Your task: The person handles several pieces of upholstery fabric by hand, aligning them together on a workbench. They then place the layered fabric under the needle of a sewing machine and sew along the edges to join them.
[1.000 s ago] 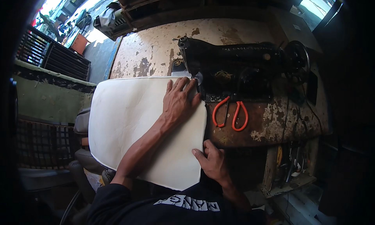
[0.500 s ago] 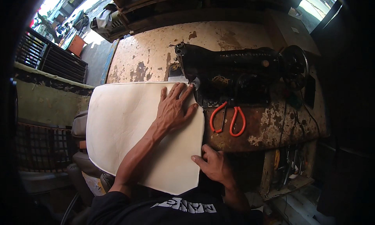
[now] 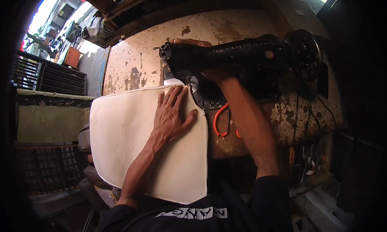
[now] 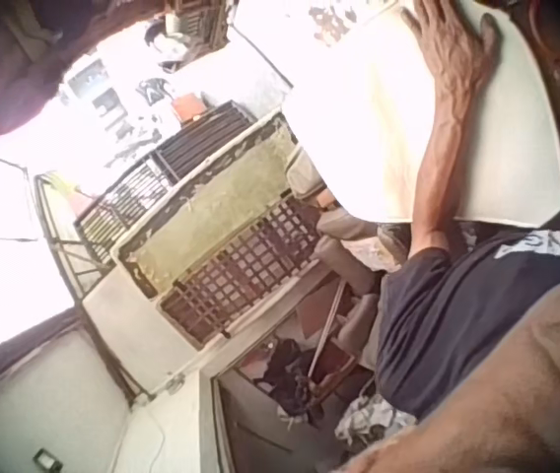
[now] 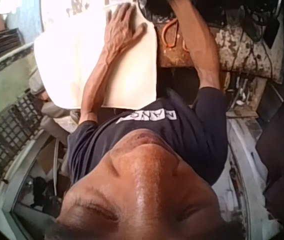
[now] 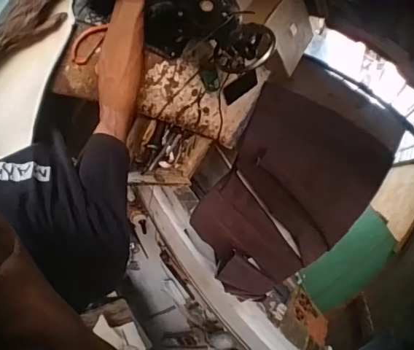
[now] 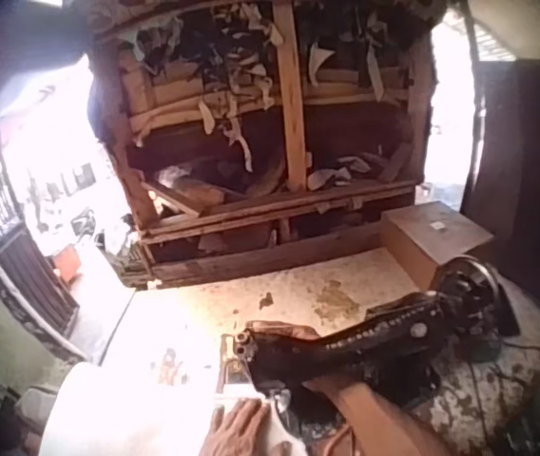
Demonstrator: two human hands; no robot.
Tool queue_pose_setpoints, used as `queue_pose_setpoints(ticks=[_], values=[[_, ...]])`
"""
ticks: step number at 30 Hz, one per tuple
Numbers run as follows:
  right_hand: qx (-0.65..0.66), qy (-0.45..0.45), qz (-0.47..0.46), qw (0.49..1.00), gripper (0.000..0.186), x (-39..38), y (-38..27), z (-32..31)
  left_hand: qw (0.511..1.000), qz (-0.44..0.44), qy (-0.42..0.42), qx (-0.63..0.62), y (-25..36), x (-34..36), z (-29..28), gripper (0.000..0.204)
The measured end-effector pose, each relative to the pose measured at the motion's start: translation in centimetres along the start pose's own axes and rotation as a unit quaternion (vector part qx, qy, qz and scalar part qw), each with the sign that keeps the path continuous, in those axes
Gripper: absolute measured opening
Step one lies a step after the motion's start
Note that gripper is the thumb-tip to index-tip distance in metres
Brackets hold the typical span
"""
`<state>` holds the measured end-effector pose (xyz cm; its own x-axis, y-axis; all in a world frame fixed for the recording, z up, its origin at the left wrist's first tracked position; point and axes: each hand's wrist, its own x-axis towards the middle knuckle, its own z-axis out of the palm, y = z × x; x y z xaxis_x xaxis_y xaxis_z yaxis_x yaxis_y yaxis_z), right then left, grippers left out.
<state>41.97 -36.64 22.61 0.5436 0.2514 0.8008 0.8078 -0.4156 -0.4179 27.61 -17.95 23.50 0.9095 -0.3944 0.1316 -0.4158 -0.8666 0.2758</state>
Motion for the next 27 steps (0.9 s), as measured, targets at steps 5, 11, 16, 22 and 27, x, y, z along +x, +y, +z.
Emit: queue_pose_setpoints(ticks=[5, 11, 16, 22, 27], values=[[0.607, 0.009, 0.324, 0.726, 0.038, 0.3, 0.6, 2.2, 1.000, 0.001, -0.006, -0.019, 0.2, 0.2, 0.3, 0.077], [0.638, -0.003, 0.345, 0.688, 0.036, 1.3, -0.2, 1.1, 0.998, -0.006, 0.020, -0.055, 0.5, 0.5, -0.2, 0.067], [0.616, -0.002, 0.349, 0.706, 0.037, 1.0, -0.7, 1.1, 0.994, -0.060, 0.068, -0.055, -0.4, 2.6, 0.3, 0.033], [0.332, -0.116, 0.419, 0.837, 0.029, 0.4, -1.9, -0.5, 0.991, -0.070, 0.090, -0.067, -1.4, 4.0, 1.1, 0.027], [-0.057, -0.289, 0.428, 0.855, 0.022, -2.6, -11.0, -3.4, 0.978, -0.095, 0.124, -0.140, -2.1, 4.2, 1.0, 0.020]])
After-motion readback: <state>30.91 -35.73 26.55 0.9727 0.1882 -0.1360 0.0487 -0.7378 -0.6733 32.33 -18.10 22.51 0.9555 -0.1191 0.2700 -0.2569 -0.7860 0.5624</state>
